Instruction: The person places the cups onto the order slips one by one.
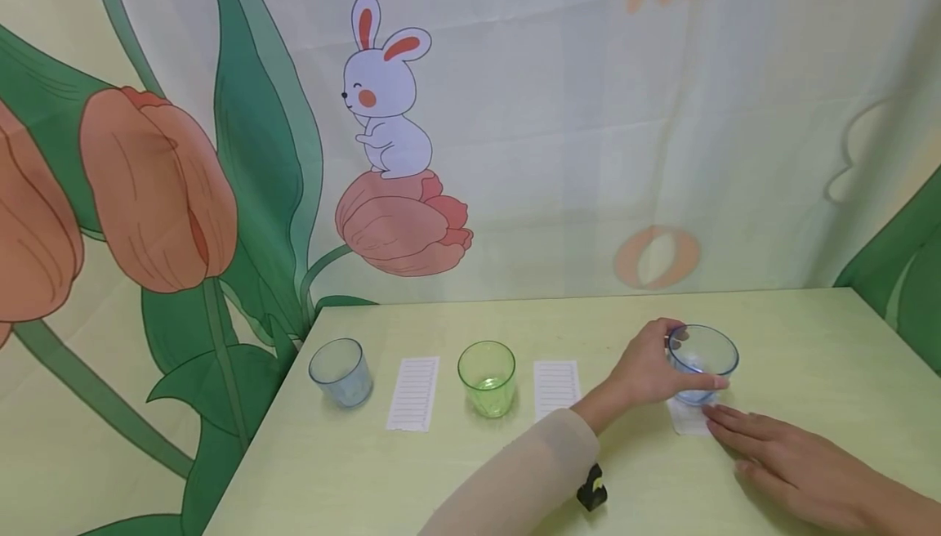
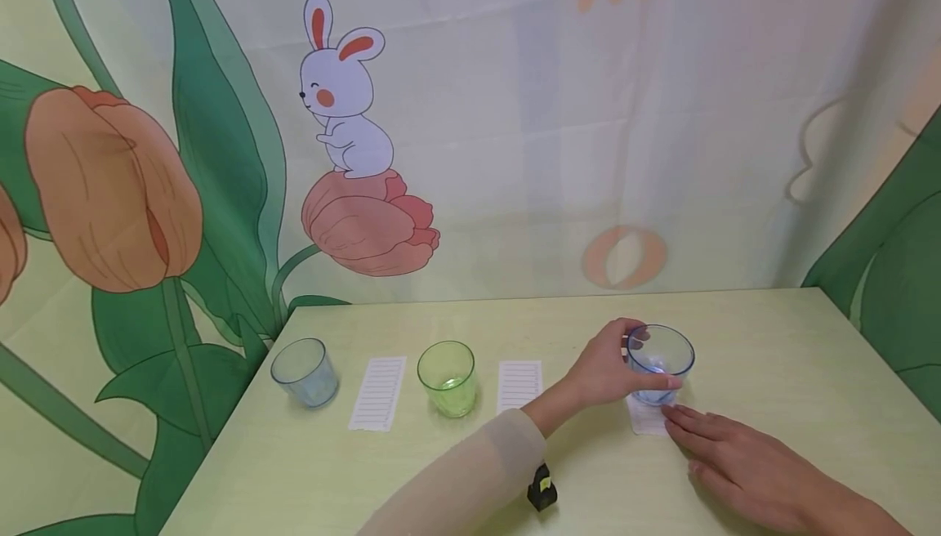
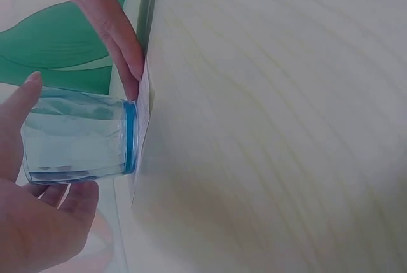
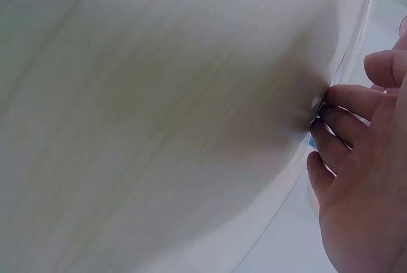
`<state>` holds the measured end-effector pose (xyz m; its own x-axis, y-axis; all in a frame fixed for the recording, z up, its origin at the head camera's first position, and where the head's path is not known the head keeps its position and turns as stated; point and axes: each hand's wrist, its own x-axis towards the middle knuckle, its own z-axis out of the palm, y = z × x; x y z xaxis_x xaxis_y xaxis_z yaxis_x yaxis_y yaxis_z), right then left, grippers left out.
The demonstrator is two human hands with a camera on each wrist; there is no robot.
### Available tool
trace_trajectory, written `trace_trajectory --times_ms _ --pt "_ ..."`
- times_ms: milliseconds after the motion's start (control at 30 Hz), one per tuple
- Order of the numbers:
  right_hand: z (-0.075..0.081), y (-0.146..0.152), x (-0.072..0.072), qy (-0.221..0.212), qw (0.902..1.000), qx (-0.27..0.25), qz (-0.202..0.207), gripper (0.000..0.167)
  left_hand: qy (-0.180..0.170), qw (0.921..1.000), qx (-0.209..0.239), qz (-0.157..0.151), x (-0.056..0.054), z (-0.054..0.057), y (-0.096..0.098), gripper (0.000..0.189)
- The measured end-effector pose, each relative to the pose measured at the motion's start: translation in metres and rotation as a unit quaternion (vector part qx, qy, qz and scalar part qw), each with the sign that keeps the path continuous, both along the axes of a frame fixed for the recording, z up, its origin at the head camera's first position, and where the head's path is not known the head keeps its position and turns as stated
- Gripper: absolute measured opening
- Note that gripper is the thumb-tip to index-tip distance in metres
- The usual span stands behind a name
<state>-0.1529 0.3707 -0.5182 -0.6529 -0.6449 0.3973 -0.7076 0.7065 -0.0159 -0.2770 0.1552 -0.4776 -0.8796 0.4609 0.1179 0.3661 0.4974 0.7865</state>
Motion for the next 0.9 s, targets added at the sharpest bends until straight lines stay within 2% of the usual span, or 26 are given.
trace_trajectory --times_ms 300,467,600,767,900 --pt "-0.002 0.001 -0.003 0.004 0.9999 0.015 -0.006 0.052 -0.003 1.0 -0.002 0.003 0.002 0.001 -0.001 0.086" --pt "0.003 0.0 -0.006 -0.023 0.9984 0.039 -0.035 0.046 0.0 0.9999 -0.013 0.007 0.002 0.002 0.0 0.089" --pt "0.008 -0.003 -0.008 -0.035 0.9975 0.046 -0.04 0.043 0.003 0.9998 -0.019 0.009 0.002 0.002 0.001 0.089" --pt "0.013 -0.007 -0.009 -0.019 0.9984 0.041 -0.033 0.043 0.0 0.9998 -0.018 0.012 0.003 0.001 0.001 0.092" --pt "0.016 -0.011 -0.007 0.002 0.9994 0.031 -0.015 0.044 -0.02 0.9997 0.0 0.014 0.004 0.002 0.0 0.103"
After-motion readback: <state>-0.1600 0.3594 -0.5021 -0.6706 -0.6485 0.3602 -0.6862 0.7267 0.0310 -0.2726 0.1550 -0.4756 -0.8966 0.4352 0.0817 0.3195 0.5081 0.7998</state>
